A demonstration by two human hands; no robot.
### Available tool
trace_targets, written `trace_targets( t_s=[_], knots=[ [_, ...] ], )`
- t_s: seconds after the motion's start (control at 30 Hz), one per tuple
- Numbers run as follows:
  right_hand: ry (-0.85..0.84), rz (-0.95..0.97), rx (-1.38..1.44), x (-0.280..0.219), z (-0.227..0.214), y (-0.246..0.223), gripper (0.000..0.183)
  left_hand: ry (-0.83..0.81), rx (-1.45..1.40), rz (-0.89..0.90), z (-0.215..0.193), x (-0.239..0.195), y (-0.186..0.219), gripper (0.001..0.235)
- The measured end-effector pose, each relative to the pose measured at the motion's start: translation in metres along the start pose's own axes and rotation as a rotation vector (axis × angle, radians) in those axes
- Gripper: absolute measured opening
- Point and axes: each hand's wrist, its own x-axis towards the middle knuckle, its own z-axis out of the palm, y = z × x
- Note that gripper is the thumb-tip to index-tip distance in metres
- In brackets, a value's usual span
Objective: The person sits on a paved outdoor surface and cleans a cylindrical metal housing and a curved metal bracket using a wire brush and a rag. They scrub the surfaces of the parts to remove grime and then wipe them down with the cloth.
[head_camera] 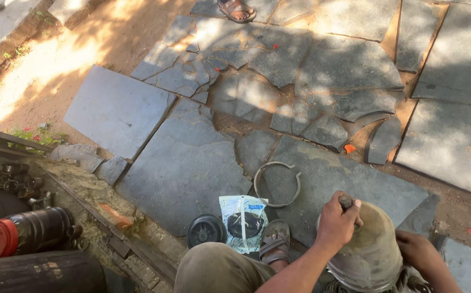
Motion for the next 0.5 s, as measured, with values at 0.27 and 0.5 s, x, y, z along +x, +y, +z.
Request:
trace_targets(
  t_s=[0.27, 0.5],
  knots=[
    [0.063, -0.073, -0.149, -0.032, -0.007, 0.006, 0.041, -0.022, -0.1, 0.02, 0.0, 0.0, 0.002, 0.024],
    [-0.049, 0.079, 0.056, 0.005, -0.01, -0.018, 0.037, -0.041, -0.004, 0.028, 0.0, -0.007, 0.006, 0.024]
  ],
)
